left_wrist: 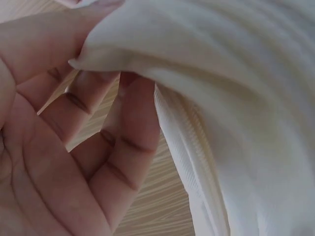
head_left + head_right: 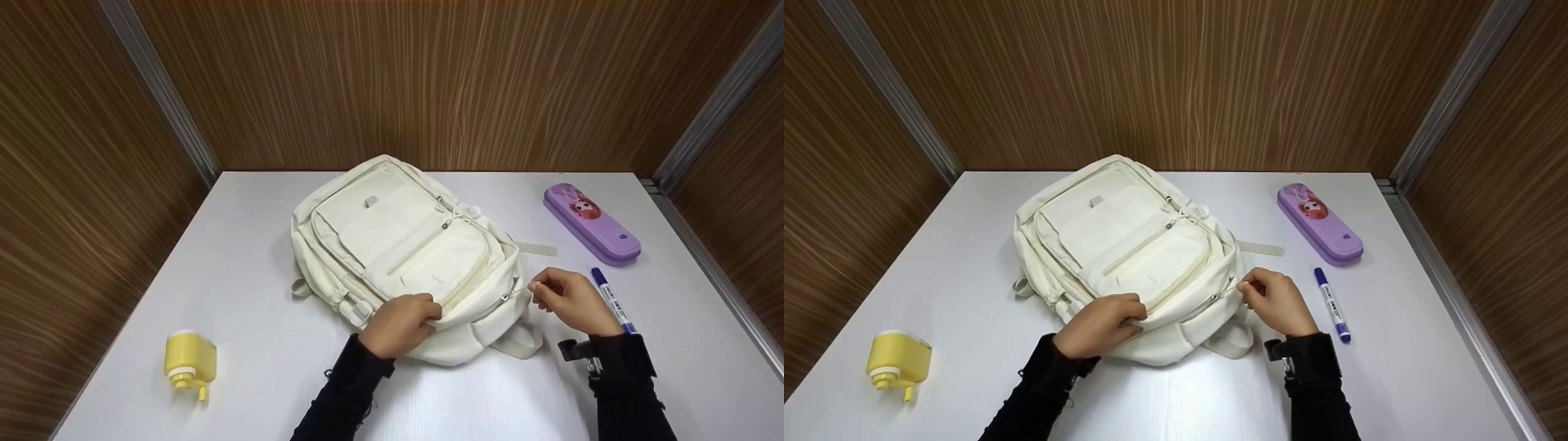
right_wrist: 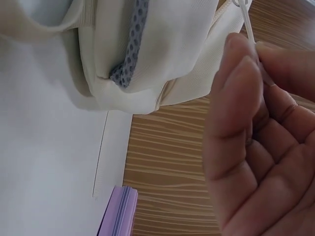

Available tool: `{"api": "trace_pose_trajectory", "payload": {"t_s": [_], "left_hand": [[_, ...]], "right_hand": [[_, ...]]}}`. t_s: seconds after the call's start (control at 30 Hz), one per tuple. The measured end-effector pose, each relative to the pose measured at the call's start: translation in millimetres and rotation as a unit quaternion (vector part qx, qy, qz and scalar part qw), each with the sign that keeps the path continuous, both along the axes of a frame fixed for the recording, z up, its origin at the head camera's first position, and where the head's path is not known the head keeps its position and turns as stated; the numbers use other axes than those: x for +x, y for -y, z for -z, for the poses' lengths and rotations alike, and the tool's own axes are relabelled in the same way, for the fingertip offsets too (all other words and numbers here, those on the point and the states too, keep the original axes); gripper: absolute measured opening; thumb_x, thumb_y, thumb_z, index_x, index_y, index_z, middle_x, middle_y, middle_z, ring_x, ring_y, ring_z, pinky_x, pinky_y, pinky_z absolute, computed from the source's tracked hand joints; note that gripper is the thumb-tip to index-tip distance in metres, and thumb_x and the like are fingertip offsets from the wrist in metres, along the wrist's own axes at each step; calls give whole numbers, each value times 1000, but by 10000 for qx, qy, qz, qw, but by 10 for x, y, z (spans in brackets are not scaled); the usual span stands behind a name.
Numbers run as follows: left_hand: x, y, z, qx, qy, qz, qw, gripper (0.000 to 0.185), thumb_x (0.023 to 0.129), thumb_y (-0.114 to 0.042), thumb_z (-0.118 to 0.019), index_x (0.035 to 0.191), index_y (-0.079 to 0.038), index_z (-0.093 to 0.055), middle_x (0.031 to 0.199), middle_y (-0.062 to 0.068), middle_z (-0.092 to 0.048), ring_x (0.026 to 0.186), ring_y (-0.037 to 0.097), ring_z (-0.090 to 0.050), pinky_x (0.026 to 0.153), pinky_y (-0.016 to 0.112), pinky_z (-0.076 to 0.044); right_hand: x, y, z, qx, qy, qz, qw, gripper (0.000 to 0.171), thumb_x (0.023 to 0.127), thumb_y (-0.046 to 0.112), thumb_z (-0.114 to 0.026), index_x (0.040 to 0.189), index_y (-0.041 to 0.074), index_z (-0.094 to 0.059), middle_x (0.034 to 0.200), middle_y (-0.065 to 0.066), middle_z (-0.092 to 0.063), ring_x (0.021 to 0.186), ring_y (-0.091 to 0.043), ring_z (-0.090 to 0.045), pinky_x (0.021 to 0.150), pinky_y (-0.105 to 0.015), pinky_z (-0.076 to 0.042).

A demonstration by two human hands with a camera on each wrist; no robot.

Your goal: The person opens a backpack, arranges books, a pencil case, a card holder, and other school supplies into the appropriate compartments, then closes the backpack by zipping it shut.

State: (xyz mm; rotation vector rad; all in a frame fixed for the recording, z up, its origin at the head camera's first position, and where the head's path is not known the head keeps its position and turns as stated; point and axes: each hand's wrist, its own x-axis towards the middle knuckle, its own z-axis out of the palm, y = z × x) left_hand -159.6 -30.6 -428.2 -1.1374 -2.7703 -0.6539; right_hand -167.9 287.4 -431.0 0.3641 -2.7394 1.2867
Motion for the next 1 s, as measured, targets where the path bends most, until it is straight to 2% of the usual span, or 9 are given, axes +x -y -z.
{"api": "trace_pose_trajectory", "payload": {"t_s": [0.1, 0.27, 0.5, 0.73, 0.9, 1.0], "left_hand": [[-8, 35, -15, -36, 104, 97, 9999, 11, 78, -9, -74, 83, -15, -67, 81, -4, -62, 69, 10, -55, 64, 23, -47], [-12, 122, -25, -64, 317, 285, 9991, 10, 78, -5, -70, 83, -14, -67, 80, -4, -62, 68, 9, -52, 64, 21, -45], [-60, 351, -63, 39, 943, 511, 9942, 11, 75, -3, -68, 74, -11, -60, 70, -6, -46, 65, 8, -41, 62, 19, -34], [-71, 400, -102, 230, 1601, 195, 9866, 9, 73, -3, -71, 76, -11, -67, 70, -12, -44, 67, 6, -42, 64, 19, -36], [-41, 370, -123, 236, 1783, -99, 9836, 9, 73, -5, -71, 77, -12, -67, 70, -12, -44, 68, 6, -42, 63, 20, -35], [-6, 331, -144, 295, 1925, -309, 9804, 8, 76, -10, -74, 82, -12, -69, 74, -9, -50, 70, 7, -45, 65, 21, -37]], "right_hand": [[-16, -16, 21, -37, 95, 10, 9999, 11, 94, 7, -62, 87, -1, -66, 71, -13, -64, 58, -15, -61, 55, -24, -51], [-23, -80, 46, 15, -98, 291, 9995, 12, 94, 10, -62, 87, 1, -66, 71, -12, -65, 58, -14, -61, 55, -23, -51], [-38, -200, 59, -24, -174, 557, 9983, 16, 96, 12, -60, 88, 0, -66, 72, -15, -66, 58, -14, -62, 55, -22, -51], [-167, -298, 52, -56, 5, 314, 9995, 19, 96, 16, -61, 90, -1, -66, 74, -15, -67, 60, -14, -64, 56, -24, -53], [-242, -349, 24, -77, 107, -5, 9999, 19, 96, 16, -62, 90, -1, -66, 75, -14, -67, 60, -11, -63, 57, -23, -53], [-285, -381, -8, -143, 243, -243, 9993, 18, 96, 14, -62, 91, -2, -66, 76, -13, -67, 61, -10, -63, 57, -24, -54]]}}
